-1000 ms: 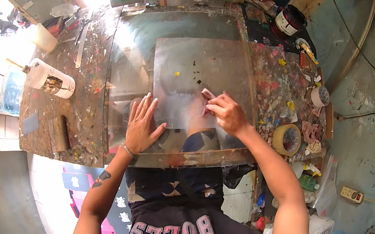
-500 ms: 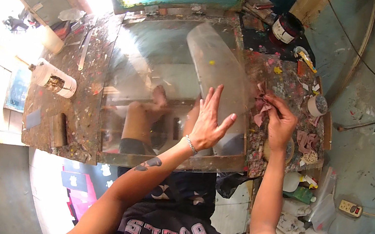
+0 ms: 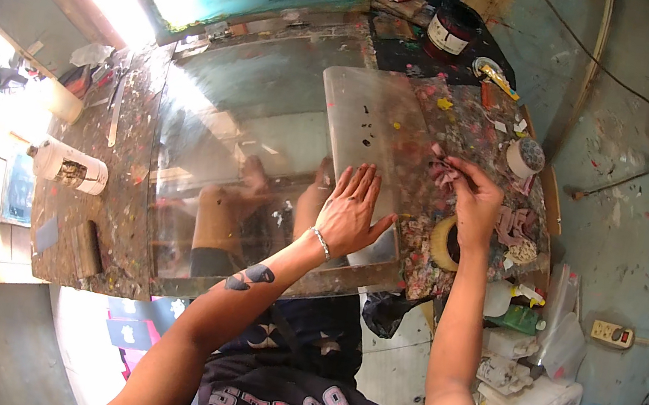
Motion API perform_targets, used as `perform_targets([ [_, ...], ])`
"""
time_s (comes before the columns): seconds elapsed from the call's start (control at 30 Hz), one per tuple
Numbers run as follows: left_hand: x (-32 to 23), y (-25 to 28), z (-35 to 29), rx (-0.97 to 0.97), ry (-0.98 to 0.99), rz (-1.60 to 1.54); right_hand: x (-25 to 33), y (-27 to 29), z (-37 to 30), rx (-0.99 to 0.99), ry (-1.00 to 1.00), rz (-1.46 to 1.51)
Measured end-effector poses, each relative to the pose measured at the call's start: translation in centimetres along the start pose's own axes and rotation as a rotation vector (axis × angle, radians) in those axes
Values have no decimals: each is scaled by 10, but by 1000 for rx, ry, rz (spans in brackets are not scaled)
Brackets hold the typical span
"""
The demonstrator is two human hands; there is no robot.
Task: The person wets a cloth and scrubs a rectangular block on the workbench, then wipes a transparent sheet with a cloth. The person places the transparent sheet onto a screen printing frame and adjusts it.
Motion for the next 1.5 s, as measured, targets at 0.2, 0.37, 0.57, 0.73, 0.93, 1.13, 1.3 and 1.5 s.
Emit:
perform_targets([
  [0.2,-2,-3,17,161,-9,17,-24,-48,50,223,288,-467],
  [0.37,-4,-10,20,140,-28,80,-70,-92,83,594,348,-1018],
  [0.57,-11,-1,19,291,23,130,-83,-89,90,578,522,-1047],
  [0.73,-12,-10,19,190,-4,116,-86,-80,81,615,573,-950],
  [0.93,-12,-6,18,240,9,147,-82,-86,99,722,602,-930],
  [1.13,-17,-9,21,220,4,147,-82,-84,134,701,530,-1025],
  [1.3,-9,-9,21,205,-13,135,-86,-81,107,736,621,-953],
  [1.5,-11,-11,22,231,12,104,-91,-94,121,668,565,-1002],
])
Point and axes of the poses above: each hand's wrist, its own z-axis towards the middle knuckle, its own y-axis out of the back of the hand, x = y × z, the point moved 2 cm from there along z, towards the middle knuckle, and after that the axes turned 13 degrees about x, right-handed, at the moved point
